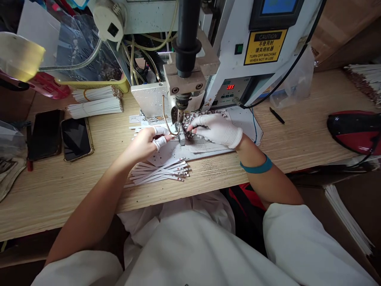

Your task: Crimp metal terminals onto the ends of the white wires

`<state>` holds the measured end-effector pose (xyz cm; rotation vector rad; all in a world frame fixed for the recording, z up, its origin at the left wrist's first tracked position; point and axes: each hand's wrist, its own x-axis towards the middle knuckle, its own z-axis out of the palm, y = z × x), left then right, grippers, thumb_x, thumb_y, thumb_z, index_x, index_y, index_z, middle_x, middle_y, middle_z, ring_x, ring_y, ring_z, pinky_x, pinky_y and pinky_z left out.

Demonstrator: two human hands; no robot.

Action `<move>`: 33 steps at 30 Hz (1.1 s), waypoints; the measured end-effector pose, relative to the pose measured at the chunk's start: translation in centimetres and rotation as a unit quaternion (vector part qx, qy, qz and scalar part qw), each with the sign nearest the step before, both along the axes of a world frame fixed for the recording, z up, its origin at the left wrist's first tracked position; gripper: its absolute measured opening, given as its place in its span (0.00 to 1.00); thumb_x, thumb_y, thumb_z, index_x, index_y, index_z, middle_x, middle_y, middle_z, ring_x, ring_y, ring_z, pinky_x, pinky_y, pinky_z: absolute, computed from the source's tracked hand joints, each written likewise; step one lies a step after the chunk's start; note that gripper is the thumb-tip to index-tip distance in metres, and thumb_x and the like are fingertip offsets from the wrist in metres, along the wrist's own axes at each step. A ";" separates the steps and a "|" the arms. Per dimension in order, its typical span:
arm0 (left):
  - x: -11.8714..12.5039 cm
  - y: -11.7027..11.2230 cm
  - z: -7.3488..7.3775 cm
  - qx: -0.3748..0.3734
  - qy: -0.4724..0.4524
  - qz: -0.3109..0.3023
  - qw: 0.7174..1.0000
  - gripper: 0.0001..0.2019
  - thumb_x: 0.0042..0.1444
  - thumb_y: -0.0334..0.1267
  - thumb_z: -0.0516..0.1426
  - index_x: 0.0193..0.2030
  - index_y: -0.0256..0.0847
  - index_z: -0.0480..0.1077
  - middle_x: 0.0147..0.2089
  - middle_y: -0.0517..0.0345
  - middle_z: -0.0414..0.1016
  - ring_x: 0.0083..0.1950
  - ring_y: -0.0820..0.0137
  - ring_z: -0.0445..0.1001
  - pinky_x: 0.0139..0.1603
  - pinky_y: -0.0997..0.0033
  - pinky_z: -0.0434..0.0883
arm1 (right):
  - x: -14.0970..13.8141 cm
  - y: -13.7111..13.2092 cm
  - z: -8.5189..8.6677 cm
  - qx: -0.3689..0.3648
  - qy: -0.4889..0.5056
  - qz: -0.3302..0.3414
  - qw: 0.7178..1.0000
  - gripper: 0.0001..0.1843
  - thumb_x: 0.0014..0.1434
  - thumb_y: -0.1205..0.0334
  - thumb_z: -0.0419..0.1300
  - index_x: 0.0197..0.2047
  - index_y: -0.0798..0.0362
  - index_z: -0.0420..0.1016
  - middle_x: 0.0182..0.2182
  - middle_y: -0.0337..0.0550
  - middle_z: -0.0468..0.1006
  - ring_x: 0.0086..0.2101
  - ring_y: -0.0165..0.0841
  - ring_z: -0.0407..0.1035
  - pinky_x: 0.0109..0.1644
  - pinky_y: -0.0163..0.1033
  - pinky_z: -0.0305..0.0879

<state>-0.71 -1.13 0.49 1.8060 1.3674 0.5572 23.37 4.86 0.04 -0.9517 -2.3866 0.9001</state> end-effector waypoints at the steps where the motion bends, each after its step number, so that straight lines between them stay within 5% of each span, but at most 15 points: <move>1: 0.1 0.0 0.1 -0.008 -0.011 0.007 1.000 0.20 0.55 0.55 0.56 0.37 0.37 0.75 0.42 0.52 0.78 0.46 0.62 0.73 0.49 0.67 0.68 | -0.1 0.1 -0.1 -0.041 0.020 -0.021 0.999 0.08 0.58 0.65 0.58 0.38 0.56 0.78 0.34 0.44 0.79 0.34 0.33 0.72 0.40 0.40 0.65; 4: 0.4 -0.2 0.4 -0.034 -0.028 0.034 0.998 0.23 0.52 0.57 0.57 0.36 0.37 0.76 0.40 0.52 0.79 0.42 0.63 0.74 0.45 0.68 0.69 | -0.5 0.2 -0.6 -0.164 0.094 -0.099 0.977 0.08 0.57 0.62 0.60 0.37 0.57 0.76 0.26 0.41 0.75 0.25 0.31 0.68 0.28 0.37 0.63; 6: 0.6 -0.3 0.6 -0.045 -0.034 0.053 0.997 0.24 0.51 0.58 0.58 0.35 0.36 0.76 0.37 0.52 0.79 0.39 0.64 0.74 0.41 0.69 0.70 | -0.9 0.2 -0.8 -0.182 0.155 -0.120 0.964 0.08 0.54 0.62 0.63 0.36 0.57 0.75 0.29 0.42 0.76 0.28 0.31 0.68 0.29 0.36 0.64; 15: 1.1 -0.5 1.0 -0.073 -0.052 0.078 0.993 0.22 0.49 0.56 0.61 0.38 0.35 0.77 0.38 0.51 0.79 0.38 0.65 0.73 0.36 0.70 0.68 | -1.4 -0.2 -1.1 -0.337 0.247 -0.062 0.906 0.09 0.47 0.67 0.68 0.33 0.59 0.77 0.29 0.42 0.77 0.27 0.26 0.69 0.29 0.33 0.70; 33: 1.1 0.2 0.1 -0.039 -0.006 0.083 0.996 0.18 0.49 0.51 0.60 0.35 0.35 0.76 0.34 0.53 0.77 0.35 0.65 0.71 0.30 0.72 0.64 | -2.7 -0.2 -0.8 -0.437 0.235 -0.065 0.866 0.07 0.50 0.74 0.63 0.30 0.56 0.68 0.22 0.37 0.69 0.19 0.22 0.61 0.16 0.27 0.57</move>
